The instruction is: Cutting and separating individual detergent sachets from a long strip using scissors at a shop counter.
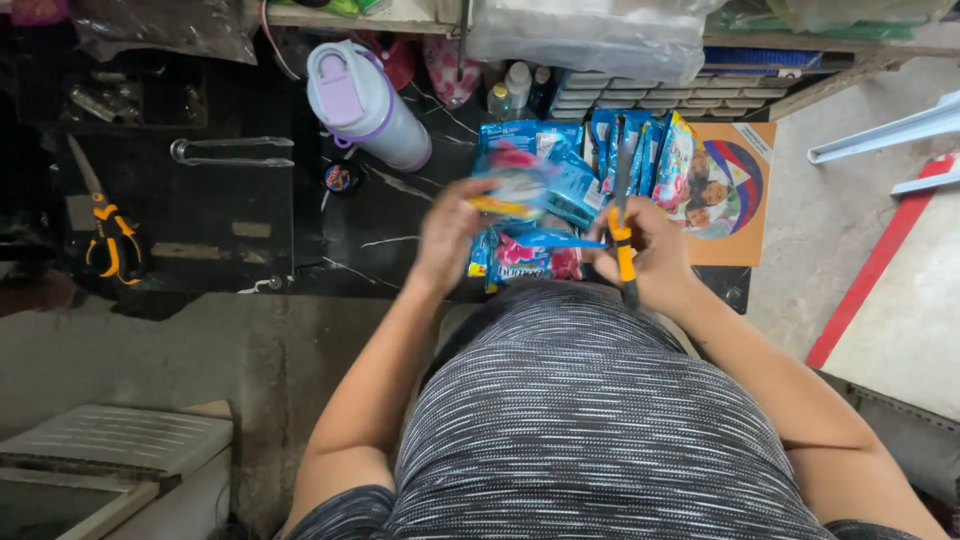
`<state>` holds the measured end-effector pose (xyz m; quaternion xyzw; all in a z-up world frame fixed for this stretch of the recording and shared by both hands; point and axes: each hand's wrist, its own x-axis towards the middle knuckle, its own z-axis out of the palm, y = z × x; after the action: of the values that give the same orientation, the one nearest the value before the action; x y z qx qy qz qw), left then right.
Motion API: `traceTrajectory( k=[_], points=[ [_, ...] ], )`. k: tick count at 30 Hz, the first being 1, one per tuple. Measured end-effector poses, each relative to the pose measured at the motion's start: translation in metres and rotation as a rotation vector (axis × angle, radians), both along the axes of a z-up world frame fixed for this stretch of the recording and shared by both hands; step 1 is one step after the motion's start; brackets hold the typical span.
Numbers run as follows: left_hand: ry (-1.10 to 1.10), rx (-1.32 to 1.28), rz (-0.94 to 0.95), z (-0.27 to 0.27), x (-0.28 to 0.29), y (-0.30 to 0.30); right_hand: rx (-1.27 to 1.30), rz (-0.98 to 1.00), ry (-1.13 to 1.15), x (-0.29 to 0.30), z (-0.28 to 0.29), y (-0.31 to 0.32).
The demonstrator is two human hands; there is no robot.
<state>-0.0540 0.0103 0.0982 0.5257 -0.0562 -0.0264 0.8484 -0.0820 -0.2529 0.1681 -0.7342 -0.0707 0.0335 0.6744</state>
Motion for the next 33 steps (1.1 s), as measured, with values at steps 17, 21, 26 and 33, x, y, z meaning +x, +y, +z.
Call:
traceTrajectory(
  k=[17,21,26,33],
  points=[
    [-0.218,0.49,-0.001,-0.022,-0.004,-0.032,-0.099,-0.101,-0.137,0.035,0.04,-0.022],
    [-0.189,0.562,-0.131,0.01,0.005,-0.018,-0.702,0.287,0.285,0.028,0.069,-0.067],
    [-0.169,0.686,-0.294,0.018,0.012,-0.024,-0.9,0.683,0.487,0.032,0.027,-0.099],
    [-0.181,0.578,-0.356,0.014,0.015,-0.015,-0.77,0.799,0.495,0.047,0.016,-0.088]
  ],
)
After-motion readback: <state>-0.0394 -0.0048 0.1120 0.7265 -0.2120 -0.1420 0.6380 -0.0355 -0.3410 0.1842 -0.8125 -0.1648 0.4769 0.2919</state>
